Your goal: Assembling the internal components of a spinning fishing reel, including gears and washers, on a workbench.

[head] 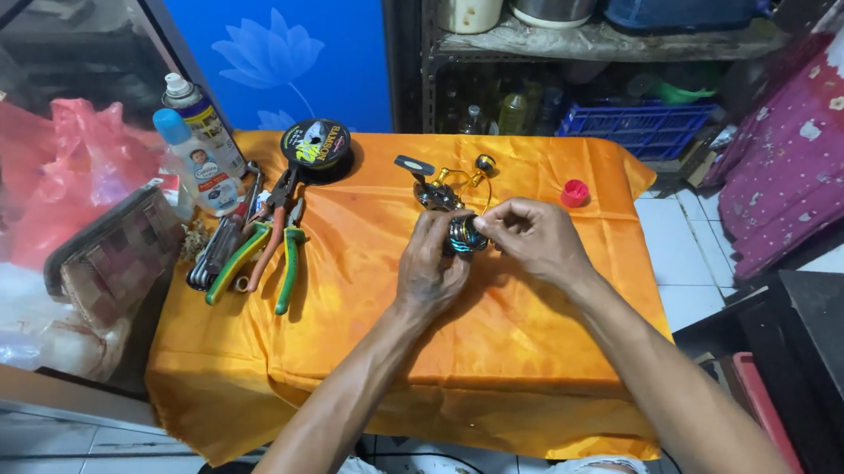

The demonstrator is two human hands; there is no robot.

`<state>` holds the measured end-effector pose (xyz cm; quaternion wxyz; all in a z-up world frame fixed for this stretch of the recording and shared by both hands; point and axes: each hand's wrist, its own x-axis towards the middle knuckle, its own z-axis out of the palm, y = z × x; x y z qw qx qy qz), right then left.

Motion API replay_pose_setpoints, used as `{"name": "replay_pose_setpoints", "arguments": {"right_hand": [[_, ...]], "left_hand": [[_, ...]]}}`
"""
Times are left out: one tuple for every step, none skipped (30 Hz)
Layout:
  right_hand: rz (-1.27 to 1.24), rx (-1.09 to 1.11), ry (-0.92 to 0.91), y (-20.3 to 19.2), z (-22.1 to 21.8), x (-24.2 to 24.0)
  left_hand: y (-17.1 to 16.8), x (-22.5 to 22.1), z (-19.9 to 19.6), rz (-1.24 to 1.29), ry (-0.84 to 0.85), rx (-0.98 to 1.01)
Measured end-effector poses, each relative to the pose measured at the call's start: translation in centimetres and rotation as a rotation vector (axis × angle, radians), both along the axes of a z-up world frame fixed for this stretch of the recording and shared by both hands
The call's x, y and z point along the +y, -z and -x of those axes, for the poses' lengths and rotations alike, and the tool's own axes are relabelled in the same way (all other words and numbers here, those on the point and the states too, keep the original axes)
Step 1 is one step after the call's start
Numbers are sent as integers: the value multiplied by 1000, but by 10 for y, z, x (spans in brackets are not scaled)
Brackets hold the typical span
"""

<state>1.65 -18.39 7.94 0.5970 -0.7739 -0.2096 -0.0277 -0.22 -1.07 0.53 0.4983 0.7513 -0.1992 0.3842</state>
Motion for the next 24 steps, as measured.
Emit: {"name": "replay_pose_setpoints", "arguments": {"right_hand": [[60,-32,5,6,-7,-1],[62,-34,4,7,-7,-2],[95,-35,8,8,-8,-2],[128,-35,10,10,-8,-2],[130,-36,7,7,-6,0],[104,15,6,5,-3,0],[78,65,4,3,0,0],[79,68,5,-3,3,-1],[65,149,-15,-9,7,-3],[49,227,-34,-16,9,-5],[50,226,-32,-17,11,-7],[23,279,-37,-18,12,-10],[-5,331,-41,-19,13,-12],[-4,330,-39,-20,19,-16],[-25,345,-59,-20,24,-21],[-45,359,-83,-21,29,-24],[-42,359,-85,-25,40,-25],[-26,380,-159,-29,51,-25],[-10,401,-234,-32,61,-26],[-9,402,-236,-27,68,-27],[2,445,-295,-22,75,-29],[13,485,-350,-17,81,-32],[14,484,-350,-15,79,-32],[-13,491,-357,-11,80,-33]], "left_hand": [[1,0,0,-25,-22,-4],[0,0,1,-23,-23,-7],[0,0,1,-46,-33,-4],[-1,2,2,-70,-45,1],[-1,3,2,-69,-48,0],[0,3,3,-84,-55,-8],[1,2,3,-99,-62,-15],[2,3,4,-98,-60,-13],[2,3,5,-105,-62,-12],[1,2,4,-114,-63,-14],[-1,4,5,-113,-61,-15],[-2,5,6,-92,-32,-10],[-4,6,7,-70,-3,-4],[0,5,4,-69,-1,-5],[3,5,0,-24,16,-22],[6,6,-3,21,28,-38],[6,6,-3,23,26,-39],[7,7,-3,43,44,-42],[7,7,-4,64,61,-45],[12,8,-6,65,58,-43],[17,9,-9,51,80,-64],[21,9,-13,37,104,-86],[24,9,-18,37,104,-87],[29,8,-20,32,115,-98]]}}
